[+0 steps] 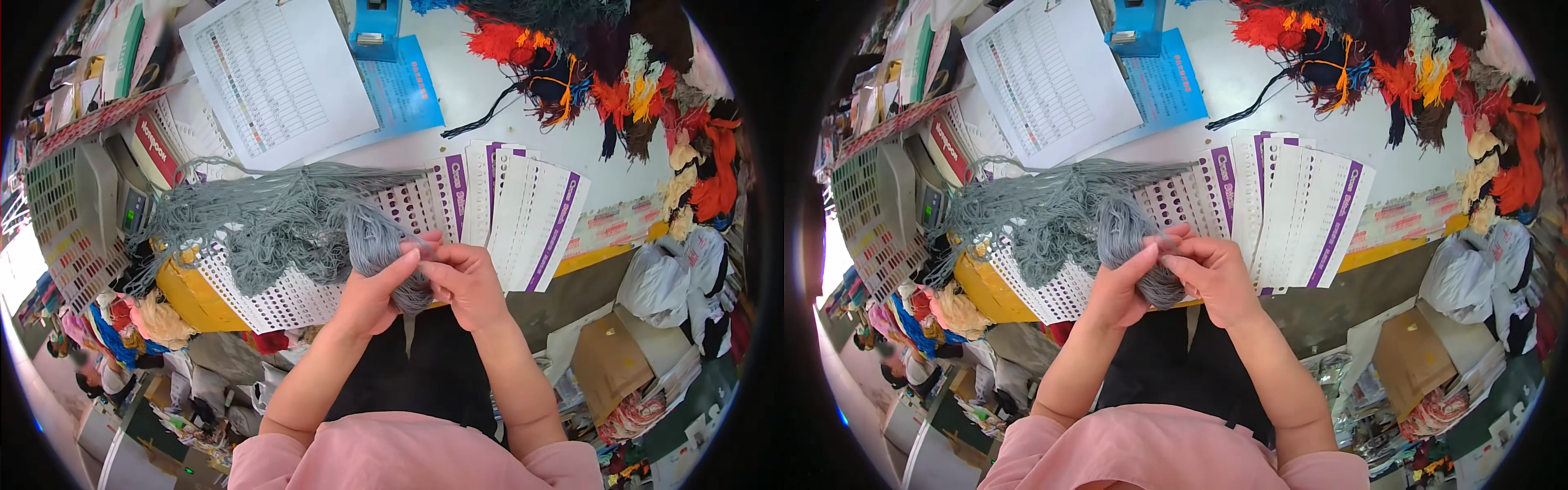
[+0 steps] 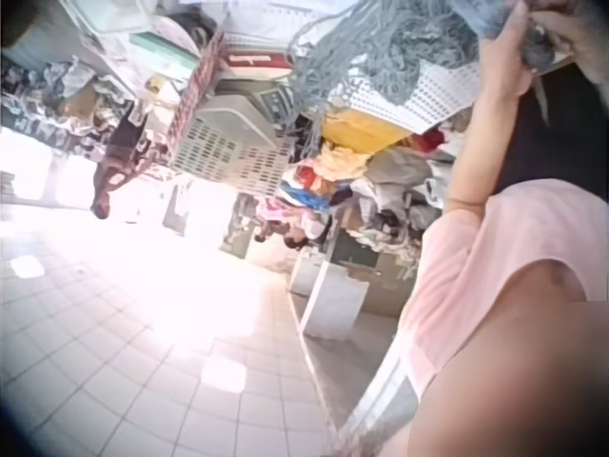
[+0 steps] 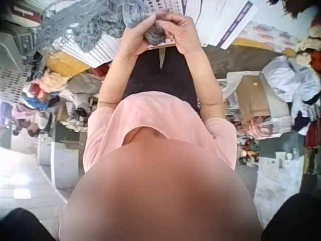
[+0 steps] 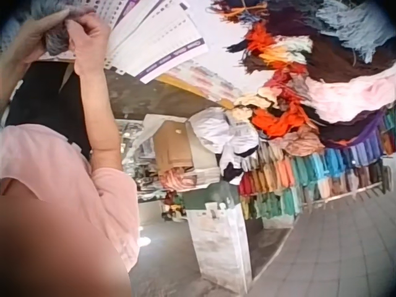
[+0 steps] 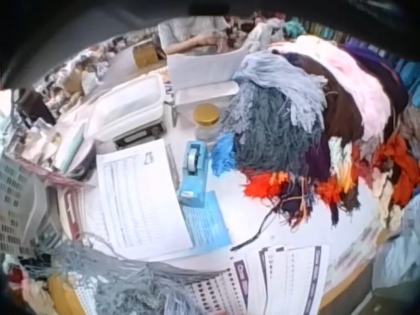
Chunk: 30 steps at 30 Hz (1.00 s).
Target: Recorder selects individual strands of colored yarn and threads them through holes on sample cards to create organized reference sets.
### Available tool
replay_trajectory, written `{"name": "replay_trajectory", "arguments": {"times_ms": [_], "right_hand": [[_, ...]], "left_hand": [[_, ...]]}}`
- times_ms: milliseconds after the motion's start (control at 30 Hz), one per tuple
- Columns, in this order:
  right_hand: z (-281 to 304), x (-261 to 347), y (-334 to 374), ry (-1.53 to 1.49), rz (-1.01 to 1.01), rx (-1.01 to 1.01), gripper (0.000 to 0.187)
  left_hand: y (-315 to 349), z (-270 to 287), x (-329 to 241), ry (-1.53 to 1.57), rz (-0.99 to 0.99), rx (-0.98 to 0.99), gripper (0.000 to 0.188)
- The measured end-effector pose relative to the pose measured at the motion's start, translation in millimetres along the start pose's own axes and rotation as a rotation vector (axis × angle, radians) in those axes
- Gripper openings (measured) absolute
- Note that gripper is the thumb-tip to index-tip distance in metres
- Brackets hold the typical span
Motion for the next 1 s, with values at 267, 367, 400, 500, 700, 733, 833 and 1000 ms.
{"name": "replay_trajectory", "arguments": {"times_ms": [267, 367, 400, 500, 700, 733, 833, 1000], "right_hand": [[13.3, 0.7, 2.2, -0.216, 0.071, -0.024, 0.01], [10.8, -11.9, 3.5, -0.461, -0.07, 0.107, 0.007], [13.4, -11.4, 3.6, -0.462, -0.069, 0.11, 0.007], [74.0, 25.4, 8.2, -0.521, 0.254, -0.093, 0.008], [278.2, 173.2, 52.2, -0.604, 0.687, -0.273, 0.008], [330.3, 230.4, 89.9, -0.329, 0.856, -0.297, 0.011], [346.4, 285.2, 131.3, -0.009, 1.031, -0.107, 0.016], [179.7, 115.7, -14.8, 0.646, 0.57, -0.49, 0.012]], "left_hand": [[-4.9, 8.4, 6.6, 0.067, -0.021, -0.122, 0.02], [-6.7, 4.9, 5.4, 0.064, -0.034, -0.106, 0.018], [-10.5, 9.1, 4.0, 0.16, -0.097, -0.047, 0.016], [-11.1, 26.5, -14.8, 0.77, -0.108, 0.11, 0.017], [115.5, 301.3, -107.5, 0.636, -0.642, -0.736, 0.018], [139.1, 301.9, -106.5, 0.35, -0.589, -1.132, 0.02], [118.6, 251.7, -109.1, 0.827, -0.322, -0.015, 0.023], [-7.7, 101.9, 10.5, 0.188, 0.13, -0.308, 0.017]]}}
Point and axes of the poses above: each hand's wrist, its own y-axis away from the middle knuckle, its own z-axis out of the back of the hand, x = y × z, the point moved 9 cm from there along -y, towards the middle knuckle, and after that the axes turned 5 degrees about y, right-handed, at the moved point
